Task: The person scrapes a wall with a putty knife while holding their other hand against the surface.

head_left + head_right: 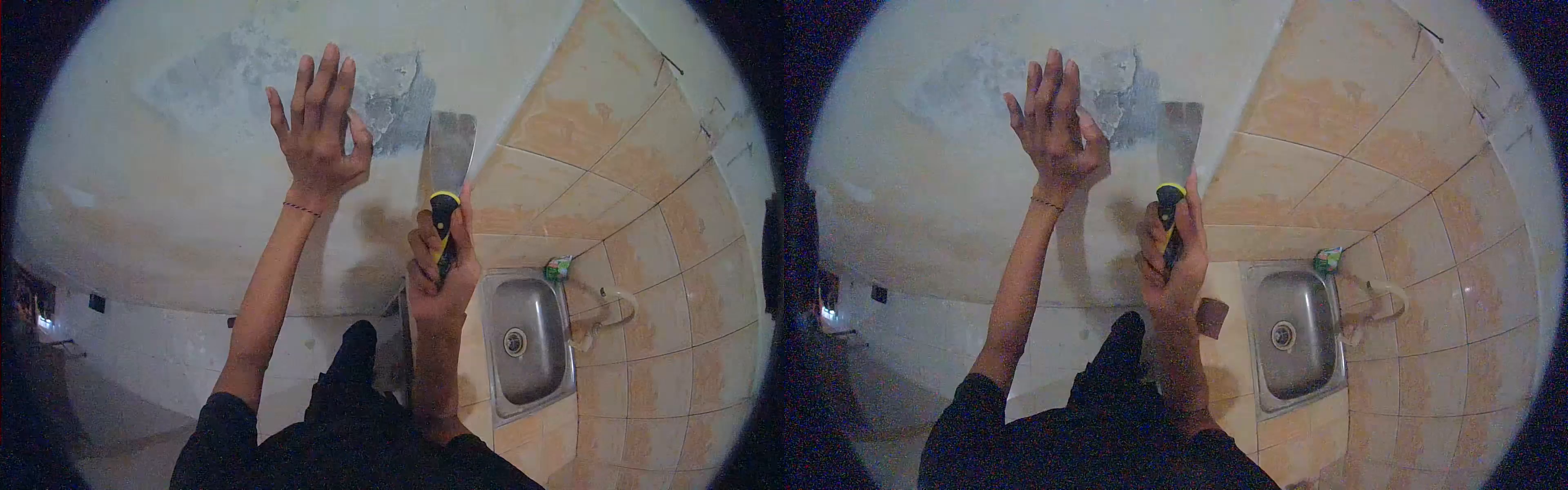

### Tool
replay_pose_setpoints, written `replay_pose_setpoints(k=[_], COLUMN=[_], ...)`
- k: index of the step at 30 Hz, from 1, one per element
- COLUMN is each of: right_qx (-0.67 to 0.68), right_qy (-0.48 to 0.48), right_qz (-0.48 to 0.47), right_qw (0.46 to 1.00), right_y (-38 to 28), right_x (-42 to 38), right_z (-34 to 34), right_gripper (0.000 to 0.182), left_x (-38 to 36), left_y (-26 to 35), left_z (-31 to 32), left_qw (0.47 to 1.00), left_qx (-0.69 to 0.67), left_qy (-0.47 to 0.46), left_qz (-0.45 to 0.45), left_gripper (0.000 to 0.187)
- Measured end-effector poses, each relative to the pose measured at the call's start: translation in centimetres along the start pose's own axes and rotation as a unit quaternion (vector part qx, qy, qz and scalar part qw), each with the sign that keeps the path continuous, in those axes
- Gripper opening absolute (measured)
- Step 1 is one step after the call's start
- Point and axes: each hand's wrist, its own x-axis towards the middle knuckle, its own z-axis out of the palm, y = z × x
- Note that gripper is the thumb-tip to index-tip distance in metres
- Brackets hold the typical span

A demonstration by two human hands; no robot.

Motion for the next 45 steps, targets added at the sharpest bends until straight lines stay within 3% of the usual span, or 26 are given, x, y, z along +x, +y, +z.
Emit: replay_pose_setpoints(k=[32, 35, 45], right_qx=[0.011, 0.038, 0.007], right_qy=[0.017, -0.04, -0.003], right_qz=[0.007, 0.006, -0.01], right_qw=[1.0, 0.998, 1.0], right_y=[-0.5, -0.5, 0.5], right_x=[0.0, 0.5, -0.4], right_z=[0.8, 0.4, 0.7], right_gripper=[0.062, 0.059, 0.062], left_x=[0.1, 0.1, -0.1], left_y=[0.3, 0.1, 0.2], left_z=[-0.6, -0.3, -0.4], left_qw=[0.999, 1.0, 1.0], left_qx=[0.007, 0.017, 0.007], left_qy=[-0.026, -0.017, -0.016], left_qz=[-0.016, -0.008, -0.007], left_gripper=[0.069, 0.069, 0.068])
